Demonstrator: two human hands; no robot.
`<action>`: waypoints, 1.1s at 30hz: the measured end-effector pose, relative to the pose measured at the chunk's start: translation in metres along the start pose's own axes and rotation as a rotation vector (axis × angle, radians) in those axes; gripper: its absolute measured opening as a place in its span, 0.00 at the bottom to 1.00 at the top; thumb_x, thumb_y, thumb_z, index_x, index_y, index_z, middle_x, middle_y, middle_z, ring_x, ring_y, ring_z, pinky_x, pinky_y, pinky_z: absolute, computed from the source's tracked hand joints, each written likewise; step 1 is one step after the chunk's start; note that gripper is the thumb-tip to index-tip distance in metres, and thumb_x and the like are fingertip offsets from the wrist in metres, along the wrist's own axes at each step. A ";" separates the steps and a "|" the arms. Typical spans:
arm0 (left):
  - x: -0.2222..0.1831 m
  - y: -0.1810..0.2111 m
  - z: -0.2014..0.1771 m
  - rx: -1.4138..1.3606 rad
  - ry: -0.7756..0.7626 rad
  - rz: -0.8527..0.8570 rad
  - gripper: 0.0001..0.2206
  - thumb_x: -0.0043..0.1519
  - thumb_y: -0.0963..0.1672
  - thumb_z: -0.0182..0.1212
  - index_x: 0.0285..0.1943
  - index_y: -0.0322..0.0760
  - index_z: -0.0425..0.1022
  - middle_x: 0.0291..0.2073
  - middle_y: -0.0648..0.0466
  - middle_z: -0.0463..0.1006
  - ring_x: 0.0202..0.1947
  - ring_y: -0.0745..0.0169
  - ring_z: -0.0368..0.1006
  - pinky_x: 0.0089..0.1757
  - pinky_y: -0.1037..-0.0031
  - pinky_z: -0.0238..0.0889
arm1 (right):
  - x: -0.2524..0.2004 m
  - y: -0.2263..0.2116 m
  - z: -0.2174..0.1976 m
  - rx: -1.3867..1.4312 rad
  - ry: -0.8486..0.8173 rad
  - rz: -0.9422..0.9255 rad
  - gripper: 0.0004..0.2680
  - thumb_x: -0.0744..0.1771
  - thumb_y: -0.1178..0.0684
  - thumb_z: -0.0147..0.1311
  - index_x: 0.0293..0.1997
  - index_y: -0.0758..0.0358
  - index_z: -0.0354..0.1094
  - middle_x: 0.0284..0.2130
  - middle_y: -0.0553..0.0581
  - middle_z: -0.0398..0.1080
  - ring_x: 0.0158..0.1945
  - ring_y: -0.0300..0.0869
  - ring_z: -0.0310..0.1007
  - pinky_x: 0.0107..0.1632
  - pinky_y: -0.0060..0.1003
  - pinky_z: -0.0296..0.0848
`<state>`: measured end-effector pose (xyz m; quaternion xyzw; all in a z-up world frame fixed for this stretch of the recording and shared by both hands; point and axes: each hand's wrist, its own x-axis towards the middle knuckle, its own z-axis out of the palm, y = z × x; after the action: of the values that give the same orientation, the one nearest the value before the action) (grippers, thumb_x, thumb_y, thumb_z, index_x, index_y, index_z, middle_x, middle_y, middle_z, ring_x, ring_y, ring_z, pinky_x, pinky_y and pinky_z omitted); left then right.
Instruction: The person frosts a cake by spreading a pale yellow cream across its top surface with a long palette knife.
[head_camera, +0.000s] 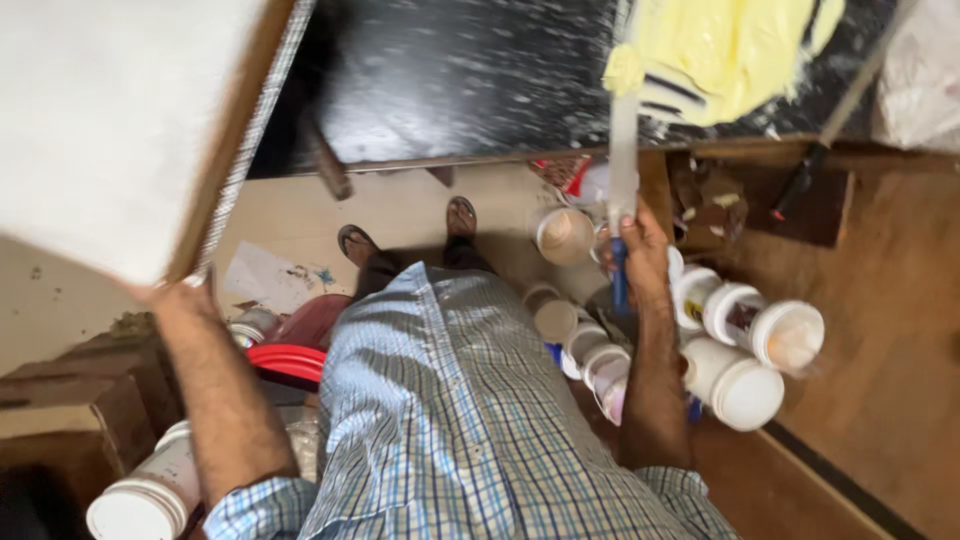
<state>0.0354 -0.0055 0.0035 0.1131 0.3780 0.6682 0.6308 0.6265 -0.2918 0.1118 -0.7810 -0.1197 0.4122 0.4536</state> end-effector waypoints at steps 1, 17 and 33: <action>-0.002 -0.004 0.010 -0.011 -0.054 -0.029 0.37 0.69 0.59 0.40 0.82 0.35 0.53 0.79 0.40 0.60 0.78 0.38 0.61 0.72 0.44 0.62 | 0.000 -0.008 0.017 0.202 -0.164 0.000 0.17 0.73 0.55 0.45 0.75 0.55 0.58 0.34 0.59 0.71 0.26 0.38 0.65 0.27 0.32 0.64; -0.072 0.034 0.141 -0.149 -0.362 -0.114 0.42 0.66 0.65 0.43 0.82 0.39 0.46 0.79 0.46 0.53 0.78 0.48 0.52 0.73 0.51 0.50 | -0.077 -0.193 0.205 -0.899 -0.028 -1.055 0.17 0.70 0.55 0.59 0.68 0.45 0.68 0.36 0.58 0.67 0.36 0.45 0.67 0.42 0.41 0.71; -0.072 0.033 0.146 -0.152 -0.363 -0.123 0.46 0.65 0.66 0.42 0.83 0.38 0.39 0.80 0.42 0.47 0.80 0.44 0.47 0.73 0.46 0.47 | -0.042 -0.196 0.209 -1.293 0.012 -1.005 0.16 0.72 0.53 0.57 0.69 0.42 0.70 0.38 0.59 0.66 0.31 0.41 0.67 0.28 0.36 0.72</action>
<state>0.1148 -0.0172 0.1487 0.1604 0.2127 0.6235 0.7350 0.4791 -0.0778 0.2406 -0.7435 -0.6672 0.0050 0.0451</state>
